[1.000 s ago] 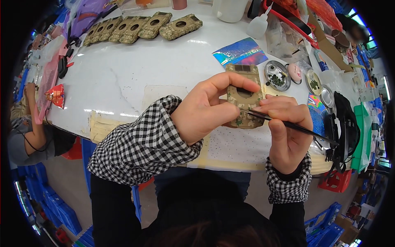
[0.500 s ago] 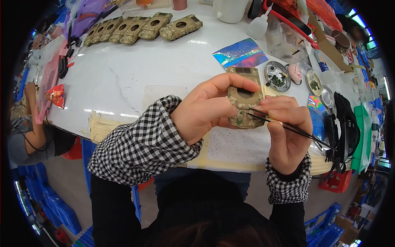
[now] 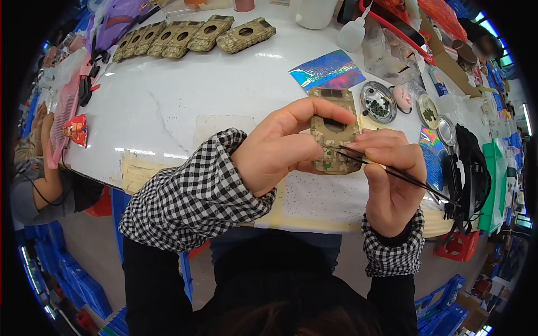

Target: Apply adhesive or paint to toy tank hulls and attach small detailing parts using a brush and tweezers.

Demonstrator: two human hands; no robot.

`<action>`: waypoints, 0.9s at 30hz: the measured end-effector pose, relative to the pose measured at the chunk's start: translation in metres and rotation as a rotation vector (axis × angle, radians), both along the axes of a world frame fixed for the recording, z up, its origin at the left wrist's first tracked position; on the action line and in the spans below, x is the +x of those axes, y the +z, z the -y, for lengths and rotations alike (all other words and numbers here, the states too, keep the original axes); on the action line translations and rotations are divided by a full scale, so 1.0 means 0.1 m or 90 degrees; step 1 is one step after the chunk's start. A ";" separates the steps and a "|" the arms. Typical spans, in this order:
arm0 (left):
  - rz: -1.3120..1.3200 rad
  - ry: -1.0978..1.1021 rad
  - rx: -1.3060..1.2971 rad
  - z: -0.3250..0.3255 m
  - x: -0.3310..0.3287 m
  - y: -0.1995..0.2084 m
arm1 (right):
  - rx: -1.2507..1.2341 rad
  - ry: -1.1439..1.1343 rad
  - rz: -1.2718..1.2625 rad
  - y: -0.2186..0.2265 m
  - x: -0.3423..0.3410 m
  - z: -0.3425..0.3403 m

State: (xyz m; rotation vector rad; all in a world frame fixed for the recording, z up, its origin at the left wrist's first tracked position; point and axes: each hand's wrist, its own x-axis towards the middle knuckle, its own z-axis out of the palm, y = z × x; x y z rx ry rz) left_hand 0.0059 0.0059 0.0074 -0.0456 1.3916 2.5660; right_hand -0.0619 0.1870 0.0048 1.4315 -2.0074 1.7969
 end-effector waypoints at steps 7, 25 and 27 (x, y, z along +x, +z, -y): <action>0.005 -0.004 0.015 0.00 0.01 0.00 | -0.003 0.002 0.007 0.00 0.00 -0.01; 0.008 -0.007 0.016 0.01 0.01 0.00 | -0.005 -0.004 0.000 -0.02 0.00 0.00; 0.007 -0.007 0.017 0.00 0.01 0.00 | -0.007 -0.003 -0.001 -0.01 0.00 0.00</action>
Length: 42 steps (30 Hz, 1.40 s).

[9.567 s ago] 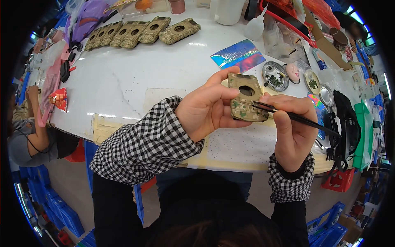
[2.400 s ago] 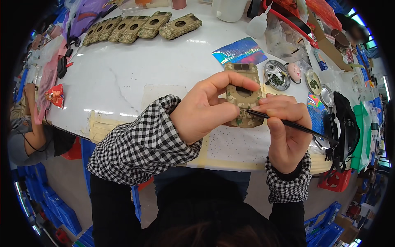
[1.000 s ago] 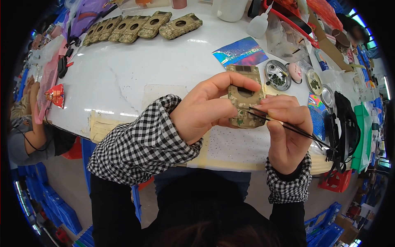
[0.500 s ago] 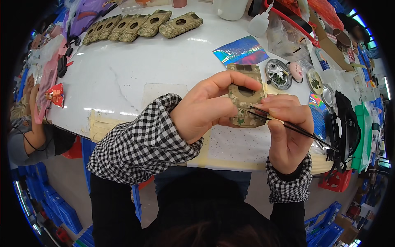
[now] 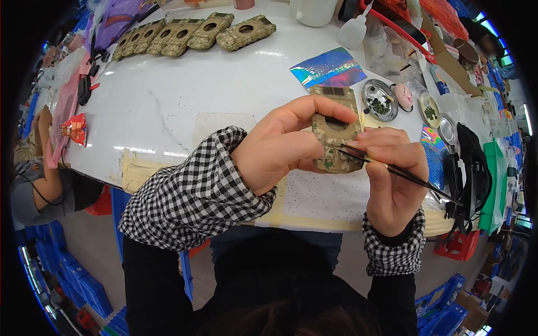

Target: Apply adhesive or paint to toy tank hulls and attach small detailing parts using a brush and tweezers.

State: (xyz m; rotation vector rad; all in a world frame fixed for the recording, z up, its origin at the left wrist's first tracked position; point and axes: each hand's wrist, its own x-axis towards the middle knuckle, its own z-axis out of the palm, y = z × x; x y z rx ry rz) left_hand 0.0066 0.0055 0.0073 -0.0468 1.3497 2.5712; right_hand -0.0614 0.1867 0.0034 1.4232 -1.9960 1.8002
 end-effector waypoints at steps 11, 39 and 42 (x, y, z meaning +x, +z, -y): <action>-0.001 0.001 -0.008 0.00 0.00 0.00 | -0.001 0.000 0.003 0.00 0.00 0.00; 0.002 0.000 -0.002 0.00 0.00 0.00 | 0.006 0.004 0.008 -0.01 -0.01 -0.01; 0.003 0.000 -0.002 0.00 0.00 0.00 | 0.003 0.003 0.009 -0.01 -0.01 0.00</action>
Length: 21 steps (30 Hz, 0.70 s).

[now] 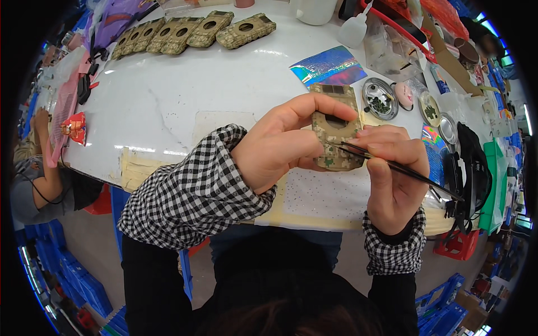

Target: Apply adhesive or paint to toy tank hulls and attach small detailing parts using a brush and tweezers.

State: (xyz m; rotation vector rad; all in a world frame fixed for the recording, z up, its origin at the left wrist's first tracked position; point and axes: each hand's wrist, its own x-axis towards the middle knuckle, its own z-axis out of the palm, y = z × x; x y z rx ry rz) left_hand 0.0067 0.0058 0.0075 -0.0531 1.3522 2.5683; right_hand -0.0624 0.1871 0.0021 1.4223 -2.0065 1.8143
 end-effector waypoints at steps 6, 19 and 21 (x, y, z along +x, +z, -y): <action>0.000 -0.001 0.002 0.00 0.00 0.00 | 0.002 0.003 0.000 0.00 0.00 0.00; -0.023 0.000 0.013 0.03 -0.04 -0.05 | -0.106 -0.134 0.004 0.11 0.03 -0.20; -0.032 0.001 0.011 0.03 -0.04 -0.05 | -0.045 -0.212 -0.085 0.10 -0.01 -0.30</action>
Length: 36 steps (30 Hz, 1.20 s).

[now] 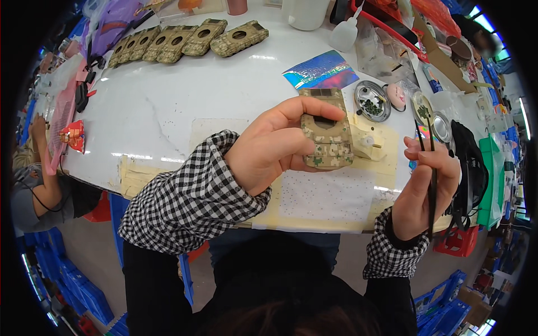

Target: Apply adhesive or paint to toy tank hulls and attach small detailing parts using a brush and tweezers.

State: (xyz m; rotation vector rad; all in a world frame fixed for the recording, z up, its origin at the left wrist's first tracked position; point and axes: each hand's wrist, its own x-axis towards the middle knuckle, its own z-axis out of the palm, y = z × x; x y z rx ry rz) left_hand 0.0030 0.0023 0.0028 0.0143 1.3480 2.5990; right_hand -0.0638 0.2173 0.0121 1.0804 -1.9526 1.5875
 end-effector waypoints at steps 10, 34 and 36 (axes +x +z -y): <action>0.051 0.022 -0.021 -0.03 -0.04 0.02 | 0.339 -0.154 -0.125 -0.07 -0.11 -0.07; 0.040 -0.020 -0.006 -0.07 -0.01 0.01 | 0.096 0.101 0.020 -0.02 0.06 0.20; 0.042 -0.027 -0.007 -0.06 0.00 0.02 | 0.111 0.099 0.023 -0.02 0.06 0.19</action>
